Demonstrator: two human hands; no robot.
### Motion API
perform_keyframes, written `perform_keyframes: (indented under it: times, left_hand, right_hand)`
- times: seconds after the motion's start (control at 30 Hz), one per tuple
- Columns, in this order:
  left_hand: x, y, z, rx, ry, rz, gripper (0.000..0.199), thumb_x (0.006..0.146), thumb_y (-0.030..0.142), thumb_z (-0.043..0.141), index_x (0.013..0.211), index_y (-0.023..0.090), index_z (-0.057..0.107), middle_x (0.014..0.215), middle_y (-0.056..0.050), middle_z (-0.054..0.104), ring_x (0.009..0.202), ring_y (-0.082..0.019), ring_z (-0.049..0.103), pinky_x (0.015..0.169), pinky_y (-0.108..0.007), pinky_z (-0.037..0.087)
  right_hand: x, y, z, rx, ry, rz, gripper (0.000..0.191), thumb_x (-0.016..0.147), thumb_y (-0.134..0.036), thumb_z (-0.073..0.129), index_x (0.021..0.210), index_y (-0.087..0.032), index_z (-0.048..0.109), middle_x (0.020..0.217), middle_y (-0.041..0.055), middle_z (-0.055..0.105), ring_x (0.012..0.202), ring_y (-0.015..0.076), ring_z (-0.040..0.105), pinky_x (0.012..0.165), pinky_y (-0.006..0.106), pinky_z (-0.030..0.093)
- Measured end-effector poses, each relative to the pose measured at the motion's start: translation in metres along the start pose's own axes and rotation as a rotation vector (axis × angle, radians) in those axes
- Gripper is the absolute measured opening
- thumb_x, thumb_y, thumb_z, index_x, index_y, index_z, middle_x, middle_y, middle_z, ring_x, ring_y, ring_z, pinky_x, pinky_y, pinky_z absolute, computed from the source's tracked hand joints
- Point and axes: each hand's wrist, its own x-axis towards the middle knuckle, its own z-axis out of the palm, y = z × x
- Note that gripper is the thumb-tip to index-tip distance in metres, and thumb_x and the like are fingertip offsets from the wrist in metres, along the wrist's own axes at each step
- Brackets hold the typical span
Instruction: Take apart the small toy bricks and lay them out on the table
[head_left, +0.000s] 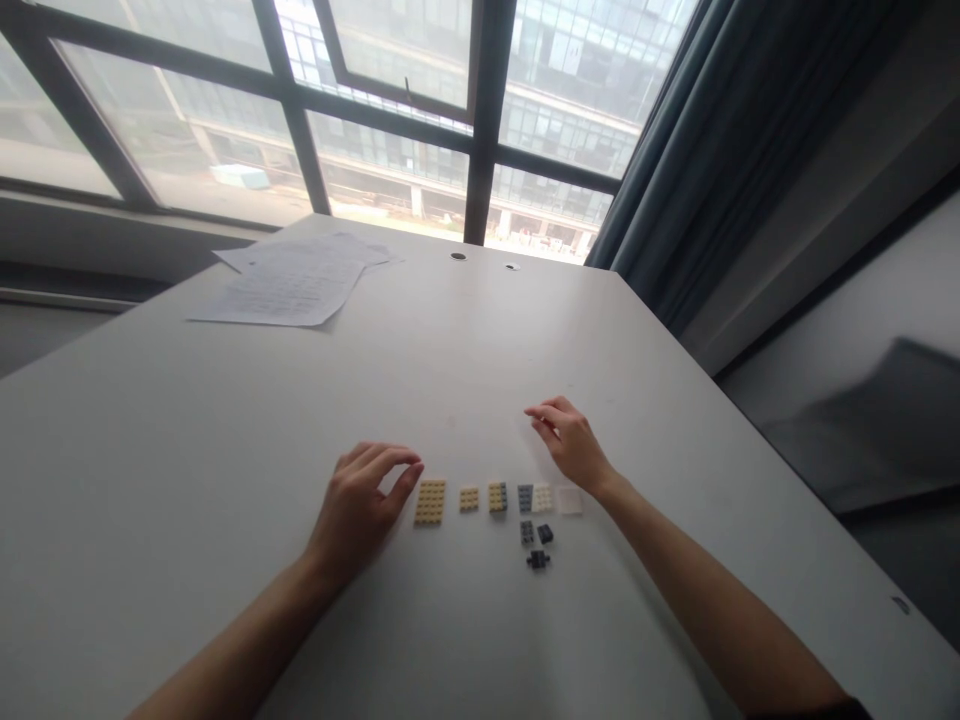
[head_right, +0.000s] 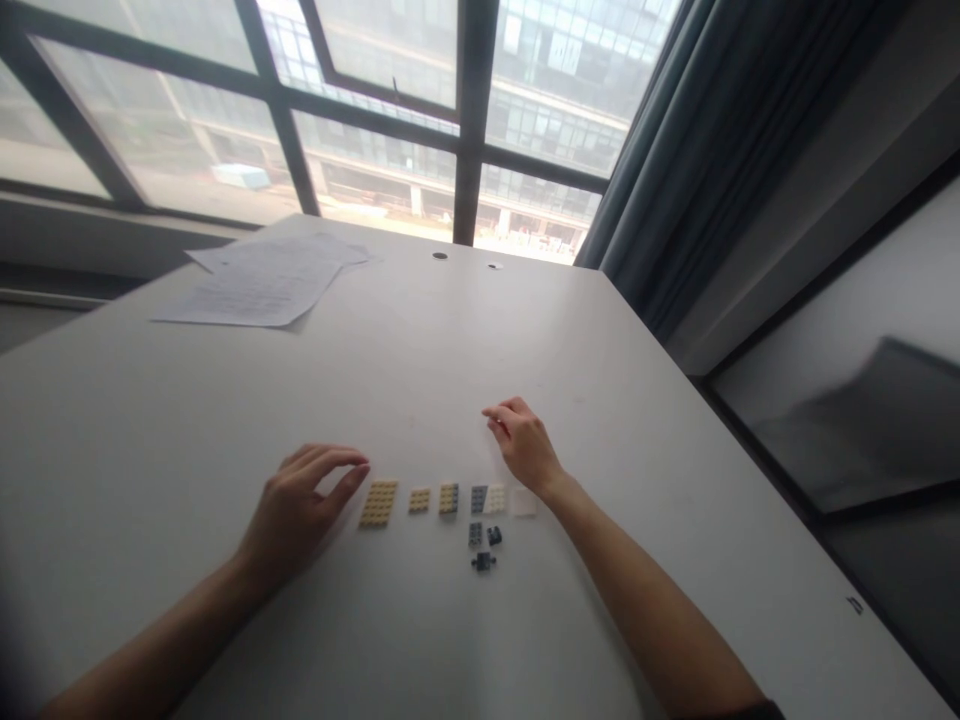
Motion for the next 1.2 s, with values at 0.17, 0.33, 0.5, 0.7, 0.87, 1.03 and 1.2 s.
perform_keyframes:
  times: [0.17,0.33,0.5,0.7,0.87,1.03,1.2]
  left_hand:
    - [0.0,-0.001,0.001,0.013,-0.005,0.006,0.018,0.087,0.035,0.055,0.083,0.021,0.065,0.085,-0.002,0.069,0.085,-0.02,0.06,0.084,-0.034,0.044]
    - [0.0,-0.002,0.0,0.022,0.013,0.021,0.019,0.086,0.037,0.055,0.083,0.022,0.065,0.085,-0.002,0.069,0.084,-0.02,0.061,0.083,-0.035,0.045]
    - [0.0,-0.002,0.0,0.027,0.0,0.017,0.02,0.087,0.038,0.054,0.083,0.021,0.065,0.085,-0.003,0.069,0.084,-0.02,0.061,0.084,-0.035,0.045]
    - [-0.001,-0.004,0.0,0.019,-0.016,0.01,0.02,0.086,0.039,0.054,0.083,0.022,0.065,0.086,-0.003,0.069,0.086,-0.02,0.061,0.084,-0.035,0.045]
    - [-0.001,-0.003,0.0,0.008,-0.014,0.0,0.021,0.086,0.039,0.054,0.082,0.022,0.065,0.085,-0.003,0.069,0.085,-0.021,0.061,0.083,-0.035,0.046]
    - [-0.002,-0.004,0.001,0.008,-0.011,-0.003,0.018,0.086,0.037,0.055,0.085,0.022,0.065,0.086,-0.003,0.068,0.086,-0.02,0.06,0.084,-0.035,0.046]
    - [-0.001,-0.004,-0.001,-0.028,0.037,-0.116,0.022,0.084,0.042,0.055,0.084,0.022,0.065,0.087,-0.002,0.068,0.084,-0.02,0.061,0.082,-0.033,0.047]
  right_hand:
    - [-0.056,0.016,-0.038,0.099,0.2,0.043,0.011,0.09,-0.023,0.051,0.093,-0.02,0.062,0.092,0.0048,0.057,0.076,0.0162,0.056,0.076,0.031,0.048]
    - [-0.094,0.039,-0.042,0.102,0.143,0.171,0.01,0.086,-0.028,0.058,0.086,-0.019,0.062,0.081,0.0034,0.058,0.07,0.0171,0.055,0.066,0.03,0.048]
    - [-0.101,0.042,-0.033,0.113,0.038,0.195,0.013,0.088,-0.026,0.055,0.09,-0.019,0.065,0.085,0.0041,0.061,0.071,0.0163,0.056,0.068,0.03,0.048]
    - [-0.096,0.036,-0.031,0.041,-0.021,0.127,0.017,0.088,-0.02,0.052,0.095,-0.021,0.068,0.091,0.0059,0.063,0.089,0.0206,0.058,0.081,0.035,0.048]
    - [-0.099,0.037,-0.029,0.047,-0.004,0.133,0.019,0.089,-0.022,0.051,0.097,-0.022,0.067,0.093,0.0062,0.062,0.083,0.0198,0.058,0.077,0.034,0.049]
    - [-0.1,0.037,-0.029,0.139,0.057,0.198,0.019,0.086,-0.027,0.055,0.1,-0.021,0.067,0.102,0.0068,0.058,0.074,0.0159,0.056,0.067,0.03,0.05]
    - [-0.102,0.043,-0.033,0.222,0.247,0.325,0.019,0.083,-0.031,0.058,0.095,-0.019,0.067,0.1,0.0066,0.058,0.071,0.0146,0.054,0.064,0.029,0.048]
